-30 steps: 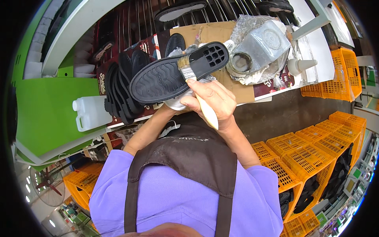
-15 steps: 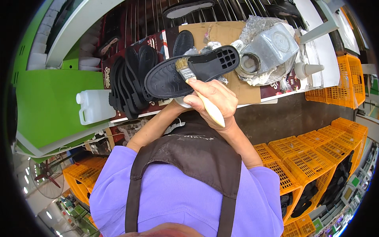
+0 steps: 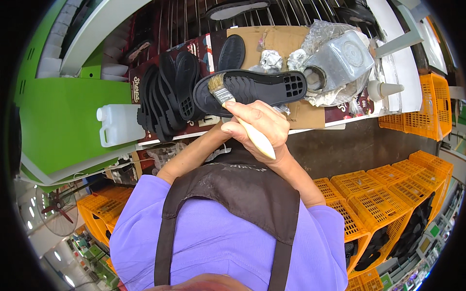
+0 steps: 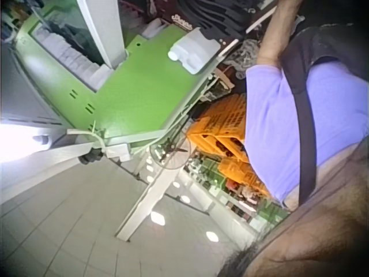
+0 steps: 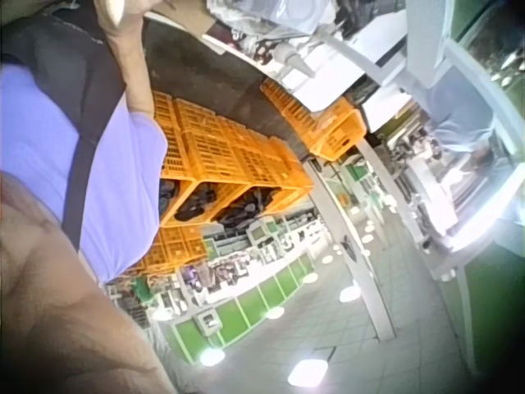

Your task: The person applies a viscous substance to the soles of black sandals using a brush. They retrieve sandals from a yellow crate, apply the substance to the sole, and place the treated sandal on a nearby rack. The process is repeated for multiple sandals.

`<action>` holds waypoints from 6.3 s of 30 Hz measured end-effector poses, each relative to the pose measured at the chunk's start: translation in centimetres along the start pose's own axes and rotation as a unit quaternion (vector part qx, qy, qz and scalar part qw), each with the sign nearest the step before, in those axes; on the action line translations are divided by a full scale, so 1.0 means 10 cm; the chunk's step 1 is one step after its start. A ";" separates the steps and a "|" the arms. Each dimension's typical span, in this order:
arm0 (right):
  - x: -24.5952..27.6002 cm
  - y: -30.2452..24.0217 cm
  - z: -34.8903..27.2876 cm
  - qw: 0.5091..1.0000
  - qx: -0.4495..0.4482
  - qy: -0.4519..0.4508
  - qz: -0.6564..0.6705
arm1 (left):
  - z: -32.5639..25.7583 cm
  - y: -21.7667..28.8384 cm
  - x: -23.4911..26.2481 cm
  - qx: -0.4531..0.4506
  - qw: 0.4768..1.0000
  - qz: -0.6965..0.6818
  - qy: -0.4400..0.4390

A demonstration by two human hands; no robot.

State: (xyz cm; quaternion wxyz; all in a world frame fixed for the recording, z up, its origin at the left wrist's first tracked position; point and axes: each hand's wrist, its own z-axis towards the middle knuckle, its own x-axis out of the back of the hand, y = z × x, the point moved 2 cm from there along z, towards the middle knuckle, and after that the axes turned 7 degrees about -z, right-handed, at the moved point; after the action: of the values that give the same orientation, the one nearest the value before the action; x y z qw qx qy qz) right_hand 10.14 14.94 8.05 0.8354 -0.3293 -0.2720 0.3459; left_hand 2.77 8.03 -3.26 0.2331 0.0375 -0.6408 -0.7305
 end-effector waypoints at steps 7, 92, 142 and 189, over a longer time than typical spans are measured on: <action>0.00 -0.01 0.00 0.999 -0.018 -0.019 0.022 | -0.07 -0.02 -0.04 0.020 0.999 -0.001 -0.032; 0.10 0.44 0.01 0.941 -0.258 -0.156 0.154 | -0.49 0.11 0.61 0.199 0.796 -0.570 0.035; 0.15 0.05 0.21 0.935 -0.156 -0.273 0.163 | -0.17 0.50 0.58 0.190 0.630 -0.726 0.202; 0.07 0.50 0.66 0.700 -0.119 -0.654 0.262 | -0.46 0.10 0.52 0.319 0.666 -0.671 -0.065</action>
State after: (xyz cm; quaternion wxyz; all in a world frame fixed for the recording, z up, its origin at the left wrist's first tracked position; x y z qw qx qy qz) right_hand 4.09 20.56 8.70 0.2773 -0.1746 -0.6913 0.6440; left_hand 0.07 1.67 -1.83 -0.3882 0.4818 -0.6501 -0.4411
